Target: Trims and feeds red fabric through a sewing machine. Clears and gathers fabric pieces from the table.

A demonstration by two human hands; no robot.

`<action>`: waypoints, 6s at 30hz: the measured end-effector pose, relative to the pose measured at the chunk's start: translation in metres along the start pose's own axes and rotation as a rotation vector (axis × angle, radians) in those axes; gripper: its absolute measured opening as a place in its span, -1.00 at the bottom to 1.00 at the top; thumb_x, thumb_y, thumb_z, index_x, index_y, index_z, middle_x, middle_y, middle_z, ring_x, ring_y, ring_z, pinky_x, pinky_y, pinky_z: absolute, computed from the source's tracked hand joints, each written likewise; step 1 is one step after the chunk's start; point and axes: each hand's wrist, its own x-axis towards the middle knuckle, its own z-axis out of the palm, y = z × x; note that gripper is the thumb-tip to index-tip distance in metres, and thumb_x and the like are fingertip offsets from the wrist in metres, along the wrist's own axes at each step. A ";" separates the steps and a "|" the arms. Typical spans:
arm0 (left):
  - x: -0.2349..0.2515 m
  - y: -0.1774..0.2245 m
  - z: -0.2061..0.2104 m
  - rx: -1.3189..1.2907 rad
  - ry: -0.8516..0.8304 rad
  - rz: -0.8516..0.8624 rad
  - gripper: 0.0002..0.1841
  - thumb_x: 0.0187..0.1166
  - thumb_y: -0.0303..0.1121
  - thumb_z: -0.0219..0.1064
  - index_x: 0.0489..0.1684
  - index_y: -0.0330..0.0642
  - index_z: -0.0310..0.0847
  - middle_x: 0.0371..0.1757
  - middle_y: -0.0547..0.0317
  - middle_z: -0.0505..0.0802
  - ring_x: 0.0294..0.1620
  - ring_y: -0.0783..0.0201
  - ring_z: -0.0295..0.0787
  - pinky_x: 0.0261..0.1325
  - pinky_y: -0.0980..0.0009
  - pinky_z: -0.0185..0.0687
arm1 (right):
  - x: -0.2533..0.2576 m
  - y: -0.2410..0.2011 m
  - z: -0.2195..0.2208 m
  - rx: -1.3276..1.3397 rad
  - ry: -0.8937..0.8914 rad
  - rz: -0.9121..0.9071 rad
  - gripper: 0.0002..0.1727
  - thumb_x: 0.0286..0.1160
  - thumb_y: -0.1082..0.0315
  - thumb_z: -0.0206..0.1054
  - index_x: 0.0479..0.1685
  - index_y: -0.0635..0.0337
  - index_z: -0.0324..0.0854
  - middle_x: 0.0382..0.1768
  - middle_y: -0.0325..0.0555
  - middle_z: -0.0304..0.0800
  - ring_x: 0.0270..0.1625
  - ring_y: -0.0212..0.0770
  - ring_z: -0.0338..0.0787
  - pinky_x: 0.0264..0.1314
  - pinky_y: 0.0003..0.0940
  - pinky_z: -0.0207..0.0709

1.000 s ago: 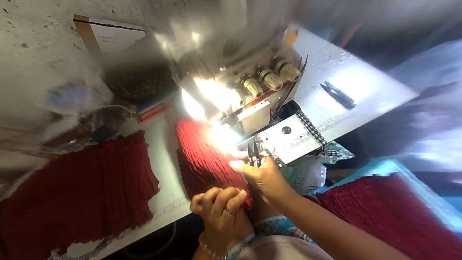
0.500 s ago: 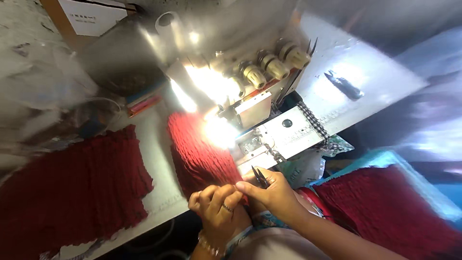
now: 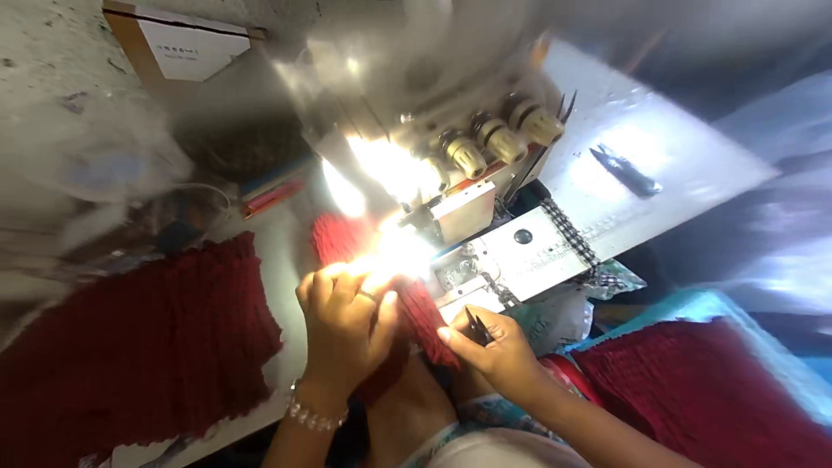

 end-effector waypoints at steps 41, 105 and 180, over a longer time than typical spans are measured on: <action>0.029 -0.013 -0.008 -0.255 -0.284 -0.464 -0.81 0.53 -0.11 0.30 -0.35 0.11 0.79 -0.21 0.55 0.77 0.07 0.55 0.61 0.34 0.04 0.17 | 0.004 -0.021 0.013 -0.275 -0.151 -0.423 -0.73 0.59 0.18 0.37 -0.44 0.12 0.71 -0.51 -0.20 0.66 -0.44 -0.36 0.63 -0.49 -0.57 0.39; 0.018 0.023 0.002 0.335 -0.191 0.006 -0.54 0.77 -0.05 0.01 0.15 0.04 0.89 0.20 0.11 0.92 0.08 0.01 0.81 0.07 0.24 0.60 | 0.012 -0.016 -0.004 0.032 -0.097 -0.088 -0.78 0.57 0.32 0.41 -0.35 0.30 0.75 -0.40 -0.25 0.71 -0.33 -0.71 0.59 -0.31 -0.87 0.42; -0.030 0.064 0.023 -0.011 0.241 -0.417 -0.84 0.55 0.00 0.37 -0.33 0.34 0.85 -0.01 0.46 0.84 0.51 0.35 0.45 0.65 -0.01 -0.22 | 0.021 -0.027 0.006 0.061 -0.008 -0.124 -0.84 0.43 0.39 0.42 -0.18 0.24 0.88 -0.20 -0.30 0.89 -0.20 -0.69 0.72 -0.16 -0.85 0.56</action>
